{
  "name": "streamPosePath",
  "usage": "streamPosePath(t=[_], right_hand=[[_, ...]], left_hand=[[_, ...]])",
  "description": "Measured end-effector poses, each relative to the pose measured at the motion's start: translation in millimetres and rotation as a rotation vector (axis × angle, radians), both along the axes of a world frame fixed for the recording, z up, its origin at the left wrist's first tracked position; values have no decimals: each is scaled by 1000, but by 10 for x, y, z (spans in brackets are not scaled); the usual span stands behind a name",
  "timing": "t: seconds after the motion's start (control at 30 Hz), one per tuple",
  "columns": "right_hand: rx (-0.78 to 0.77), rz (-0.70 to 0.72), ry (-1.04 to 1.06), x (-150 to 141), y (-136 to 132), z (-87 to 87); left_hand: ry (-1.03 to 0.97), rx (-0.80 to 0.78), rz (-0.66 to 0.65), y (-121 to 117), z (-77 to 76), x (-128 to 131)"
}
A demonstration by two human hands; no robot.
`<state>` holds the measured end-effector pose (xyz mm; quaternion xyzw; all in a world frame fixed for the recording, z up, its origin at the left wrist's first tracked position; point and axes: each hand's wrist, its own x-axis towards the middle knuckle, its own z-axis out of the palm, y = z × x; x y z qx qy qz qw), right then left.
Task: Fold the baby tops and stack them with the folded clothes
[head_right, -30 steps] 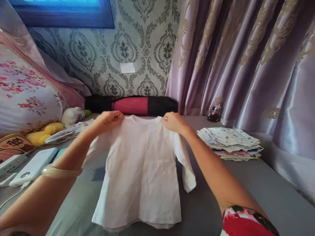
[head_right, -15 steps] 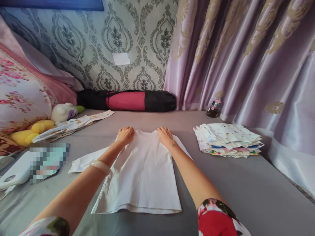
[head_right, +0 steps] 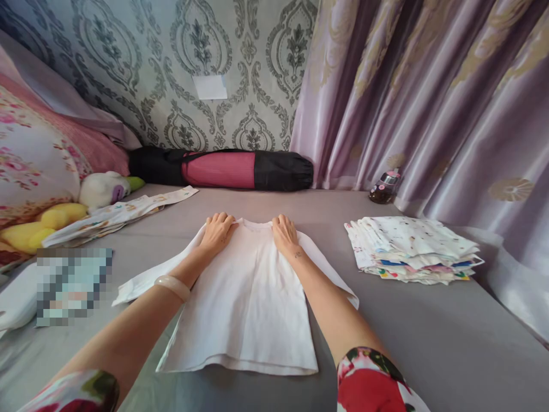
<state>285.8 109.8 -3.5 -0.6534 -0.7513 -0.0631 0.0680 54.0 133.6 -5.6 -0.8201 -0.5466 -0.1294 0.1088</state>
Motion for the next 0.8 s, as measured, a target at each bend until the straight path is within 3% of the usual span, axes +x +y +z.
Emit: streamPosePath(t=[0.27,0.57,0.67,0.8], right_hand=[[95,-3,-100,-135,372,-54],[14,16,-70,-170,475,-47],[-60,-5,40,-117,478,-10],[-277,-68,473,150,532,104]], left_hand=[[115,74,10,326,36,-14],[119,-84,19,457,14,50],[83,-184,70,477,46,49],[-81,-352,273,542,164,-200]])
